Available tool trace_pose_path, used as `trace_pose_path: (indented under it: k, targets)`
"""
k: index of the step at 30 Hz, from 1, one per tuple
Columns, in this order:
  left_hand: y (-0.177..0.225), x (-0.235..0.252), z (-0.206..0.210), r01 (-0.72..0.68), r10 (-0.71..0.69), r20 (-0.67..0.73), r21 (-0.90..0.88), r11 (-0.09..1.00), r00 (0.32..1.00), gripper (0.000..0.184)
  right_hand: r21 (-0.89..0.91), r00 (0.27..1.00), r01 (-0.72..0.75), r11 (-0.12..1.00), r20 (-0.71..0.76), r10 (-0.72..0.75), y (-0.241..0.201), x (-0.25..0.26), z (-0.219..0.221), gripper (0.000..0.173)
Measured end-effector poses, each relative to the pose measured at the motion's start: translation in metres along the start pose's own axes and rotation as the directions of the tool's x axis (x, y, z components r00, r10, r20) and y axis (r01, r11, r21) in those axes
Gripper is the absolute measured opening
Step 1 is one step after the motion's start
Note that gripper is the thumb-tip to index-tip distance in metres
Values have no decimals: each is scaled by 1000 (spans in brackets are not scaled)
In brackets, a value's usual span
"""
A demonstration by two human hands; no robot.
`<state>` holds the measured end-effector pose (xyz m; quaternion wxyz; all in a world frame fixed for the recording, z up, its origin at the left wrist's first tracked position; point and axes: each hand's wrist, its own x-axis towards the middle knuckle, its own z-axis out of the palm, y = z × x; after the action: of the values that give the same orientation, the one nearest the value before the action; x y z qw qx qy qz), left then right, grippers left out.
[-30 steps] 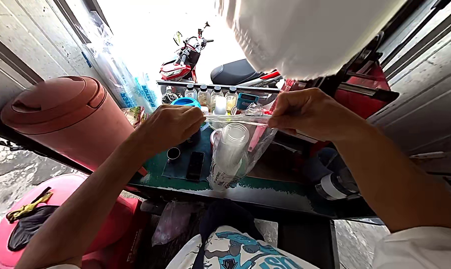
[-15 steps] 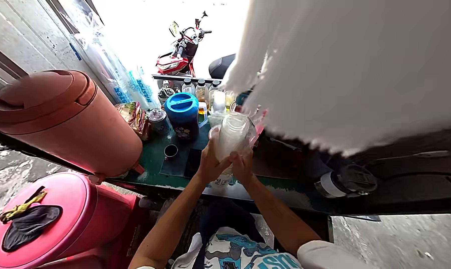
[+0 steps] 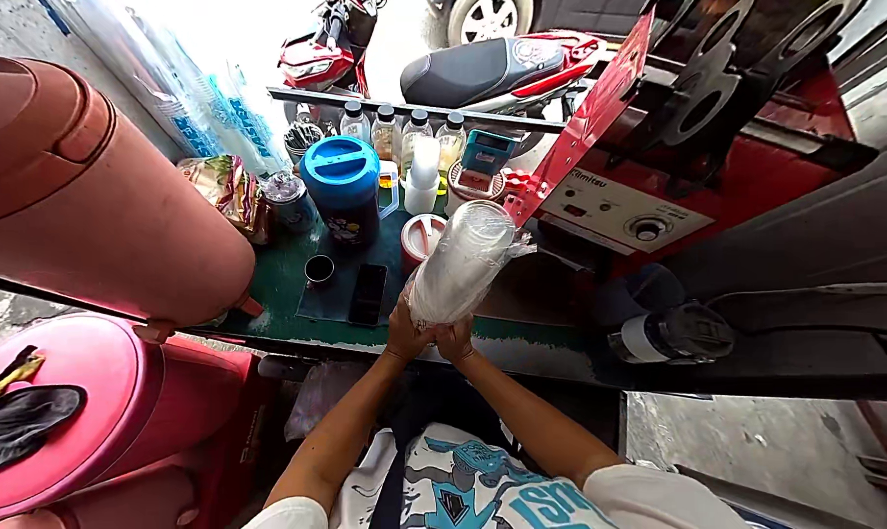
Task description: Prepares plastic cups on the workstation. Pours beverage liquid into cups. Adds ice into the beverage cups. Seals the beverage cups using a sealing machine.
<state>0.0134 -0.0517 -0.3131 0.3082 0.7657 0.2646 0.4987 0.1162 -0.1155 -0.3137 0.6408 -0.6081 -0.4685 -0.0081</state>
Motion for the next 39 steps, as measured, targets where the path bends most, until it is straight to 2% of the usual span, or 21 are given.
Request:
trace_pose_path:
  k: [2,4,6,8,10,11,12,13,14,15,17,21,25,29,33,36,39]
  targets:
    - [-3,-4,-7,-16,16,72,-11,1000,997,111,-42,998,15,999,58,-13,-2,0,-5,117]
    - [3,0,-26,-32,41,178,-55,998,983,109,-72,982,11,997,191,3,-12,5,-24,112]
    - [29,28,-51,-71,89,165,-109,991,982,112,-47,966,-22,999,258,33,-36,21,-43,112]
    - [78,82,-70,-132,142,48,-172,976,989,119,63,982,-13,998,189,1,-68,52,-48,117]
    - [136,132,-80,-166,182,30,-285,944,983,116,116,996,-5,993,91,-5,-93,76,-42,118]
    - [161,150,-82,-157,187,69,-310,938,980,110,103,998,-30,994,63,24,-97,79,-34,122]
    - [180,162,-80,-152,189,96,-306,940,977,94,60,999,-50,997,20,49,-96,77,-24,124]
    - [190,168,-74,-193,220,71,-276,942,973,70,15,998,-61,998,-13,61,-93,73,-15,121]
    - [192,170,-68,-272,280,-3,-237,933,960,47,-30,997,-67,997,-32,66,-91,69,-10,119]
    - [188,171,-63,-349,338,-90,-208,914,937,31,-59,997,-60,996,-48,58,-90,68,-7,117]
    - [179,168,-61,-453,426,-180,-147,880,887,21,-83,996,-51,995,-81,44,-89,65,-4,119]
    - [173,153,-71,-507,497,-115,-82,858,860,22,-129,993,-78,989,-102,65,-80,46,-2,119]
    - [166,134,-79,-542,530,-238,16,840,814,16,-163,992,-71,984,-110,53,-74,30,5,116]
    - [175,115,-100,-470,496,-310,159,868,811,11,-145,997,-25,989,-80,14,-78,22,8,112]
    - [173,120,-102,-431,498,-392,249,867,774,11,-135,998,-30,990,-67,21,-78,26,9,110]
    - [174,117,-91,-425,478,-394,218,879,785,16,-144,995,-82,986,-67,73,-80,27,4,110]
    - [151,96,-74,-434,465,-278,170,885,840,17,-211,992,-114,971,-85,97,-67,29,4,110]
